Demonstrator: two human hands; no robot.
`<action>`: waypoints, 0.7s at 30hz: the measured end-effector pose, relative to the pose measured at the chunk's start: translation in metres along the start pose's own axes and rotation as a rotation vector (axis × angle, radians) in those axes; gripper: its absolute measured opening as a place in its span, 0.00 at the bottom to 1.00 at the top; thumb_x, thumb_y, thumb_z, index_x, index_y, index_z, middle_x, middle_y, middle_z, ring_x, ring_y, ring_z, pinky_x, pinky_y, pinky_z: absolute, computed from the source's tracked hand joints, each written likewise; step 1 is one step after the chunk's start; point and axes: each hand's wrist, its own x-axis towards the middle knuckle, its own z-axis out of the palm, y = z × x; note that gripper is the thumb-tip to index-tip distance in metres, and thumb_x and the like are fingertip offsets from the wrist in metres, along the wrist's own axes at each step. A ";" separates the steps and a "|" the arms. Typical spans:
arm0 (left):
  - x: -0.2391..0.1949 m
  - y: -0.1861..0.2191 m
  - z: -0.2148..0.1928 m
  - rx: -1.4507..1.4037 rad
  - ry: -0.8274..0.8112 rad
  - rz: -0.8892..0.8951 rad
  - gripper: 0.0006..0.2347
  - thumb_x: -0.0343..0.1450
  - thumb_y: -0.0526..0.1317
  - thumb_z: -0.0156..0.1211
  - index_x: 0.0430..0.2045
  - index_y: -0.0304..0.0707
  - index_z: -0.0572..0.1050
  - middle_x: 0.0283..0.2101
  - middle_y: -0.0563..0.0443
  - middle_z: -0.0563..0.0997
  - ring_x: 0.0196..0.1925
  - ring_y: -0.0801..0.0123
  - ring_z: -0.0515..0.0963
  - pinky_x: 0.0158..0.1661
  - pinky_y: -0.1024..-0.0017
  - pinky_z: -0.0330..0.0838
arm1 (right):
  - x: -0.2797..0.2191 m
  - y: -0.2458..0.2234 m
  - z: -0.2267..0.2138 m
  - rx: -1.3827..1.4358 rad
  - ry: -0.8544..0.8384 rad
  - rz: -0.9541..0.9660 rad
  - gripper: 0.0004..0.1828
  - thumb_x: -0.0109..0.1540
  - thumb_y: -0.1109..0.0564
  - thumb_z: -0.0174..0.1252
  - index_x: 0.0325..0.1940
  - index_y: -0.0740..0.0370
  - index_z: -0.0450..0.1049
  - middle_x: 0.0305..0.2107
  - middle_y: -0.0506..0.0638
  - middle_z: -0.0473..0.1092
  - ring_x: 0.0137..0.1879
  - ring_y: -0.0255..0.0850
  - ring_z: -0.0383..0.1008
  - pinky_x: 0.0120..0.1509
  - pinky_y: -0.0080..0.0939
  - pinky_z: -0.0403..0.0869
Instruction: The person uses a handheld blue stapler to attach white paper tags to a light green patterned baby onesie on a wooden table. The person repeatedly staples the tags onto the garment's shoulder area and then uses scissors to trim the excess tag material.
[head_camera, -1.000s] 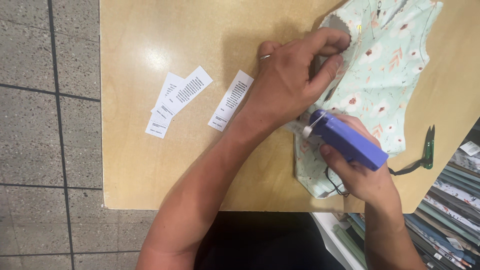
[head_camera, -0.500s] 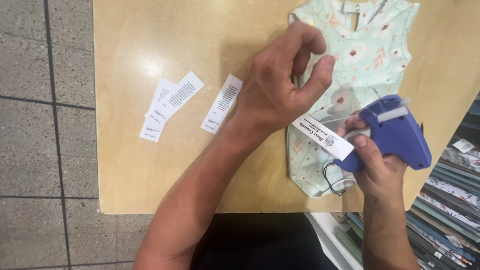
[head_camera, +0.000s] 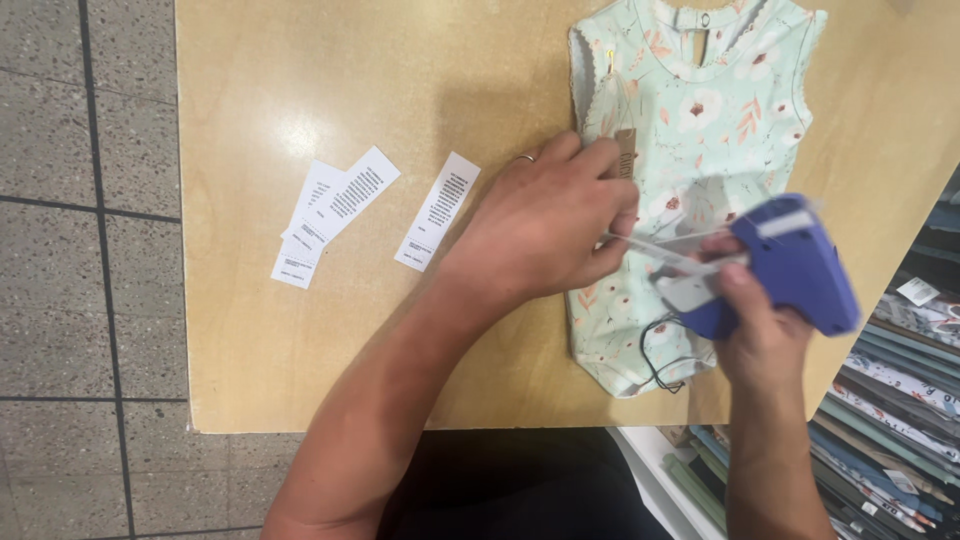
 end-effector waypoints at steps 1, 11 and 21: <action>0.000 -0.001 -0.007 -0.135 -0.005 0.018 0.04 0.73 0.46 0.68 0.32 0.55 0.78 0.47 0.58 0.77 0.50 0.56 0.75 0.33 0.55 0.75 | 0.000 -0.003 -0.004 0.034 -0.044 -0.081 0.22 0.72 0.47 0.66 0.64 0.62 0.74 0.39 0.55 0.80 0.45 0.47 0.87 0.59 0.61 0.92; -0.004 0.013 -0.032 -0.745 0.195 0.061 0.07 0.71 0.40 0.63 0.41 0.52 0.82 0.26 0.64 0.66 0.29 0.77 0.67 0.34 0.75 0.67 | -0.023 -0.049 -0.051 -0.153 -0.212 -0.163 0.47 0.71 0.37 0.49 0.87 0.69 0.52 0.73 0.78 0.64 0.46 0.57 0.82 0.56 0.59 0.83; -0.002 0.020 -0.021 -1.096 0.294 0.018 0.04 0.72 0.39 0.62 0.37 0.50 0.76 0.33 0.61 0.82 0.33 0.79 0.82 0.34 0.80 0.79 | -0.043 -0.057 -0.021 -0.029 -0.143 0.066 0.43 0.65 0.49 0.61 0.83 0.67 0.61 0.59 0.66 0.74 0.74 0.59 0.75 0.70 0.63 0.82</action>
